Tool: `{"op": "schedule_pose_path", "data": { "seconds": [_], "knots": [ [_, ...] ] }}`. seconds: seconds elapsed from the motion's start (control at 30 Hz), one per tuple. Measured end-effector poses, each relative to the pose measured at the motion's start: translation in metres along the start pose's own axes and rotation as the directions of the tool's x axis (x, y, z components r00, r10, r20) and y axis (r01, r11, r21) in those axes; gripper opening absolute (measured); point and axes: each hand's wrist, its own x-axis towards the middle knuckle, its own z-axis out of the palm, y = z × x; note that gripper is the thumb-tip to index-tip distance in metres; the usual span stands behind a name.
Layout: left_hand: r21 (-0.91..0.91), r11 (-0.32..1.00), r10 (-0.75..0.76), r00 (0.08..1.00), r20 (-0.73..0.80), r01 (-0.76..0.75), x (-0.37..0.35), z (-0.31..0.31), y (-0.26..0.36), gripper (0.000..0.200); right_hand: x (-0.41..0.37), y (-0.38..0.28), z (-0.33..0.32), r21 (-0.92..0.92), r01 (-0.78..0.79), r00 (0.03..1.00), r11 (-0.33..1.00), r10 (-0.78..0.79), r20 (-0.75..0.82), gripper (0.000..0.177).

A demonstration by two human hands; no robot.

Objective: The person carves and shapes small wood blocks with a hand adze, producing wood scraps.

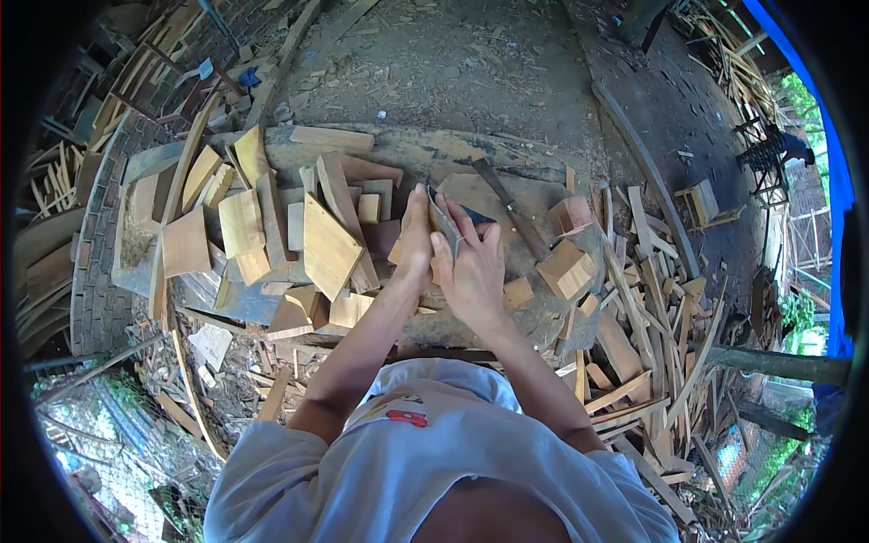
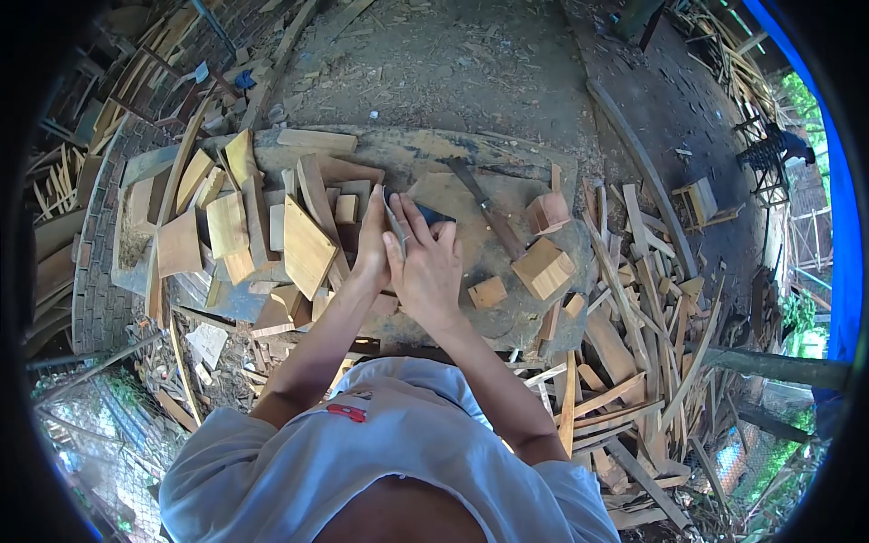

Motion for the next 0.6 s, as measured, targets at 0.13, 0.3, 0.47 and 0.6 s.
{"op": "schedule_pose_path", "data": {
  "seconds": [0.13,0.3,0.47,0.6],
  "knots": [
    [0.076,0.997,-0.018,1.000,0.017,0.016,-0.018,0.020,-0.001,0.049,0.017,0.010,-0.004,0.098,-0.106,0.994,0.989,0.109,-0.018,0.043],
    [-0.078,0.997,-0.022,0.995,0.096,0.029,-0.007,0.000,0.003,0.051,0.000,0.003,0.001,0.058,-0.014,0.999,0.998,0.016,-0.030,0.040],
    [0.071,0.997,0.001,1.000,0.003,-0.001,-0.020,0.017,-0.005,0.052,0.030,0.011,-0.002,0.145,-0.290,0.955,0.946,0.276,0.108,0.040],
    [-0.014,1.000,-0.006,1.000,0.007,0.006,-0.013,0.010,-0.003,0.054,-0.001,-0.002,0.005,0.207,-0.037,0.999,0.978,0.044,-0.027,0.041]
  ]
}}
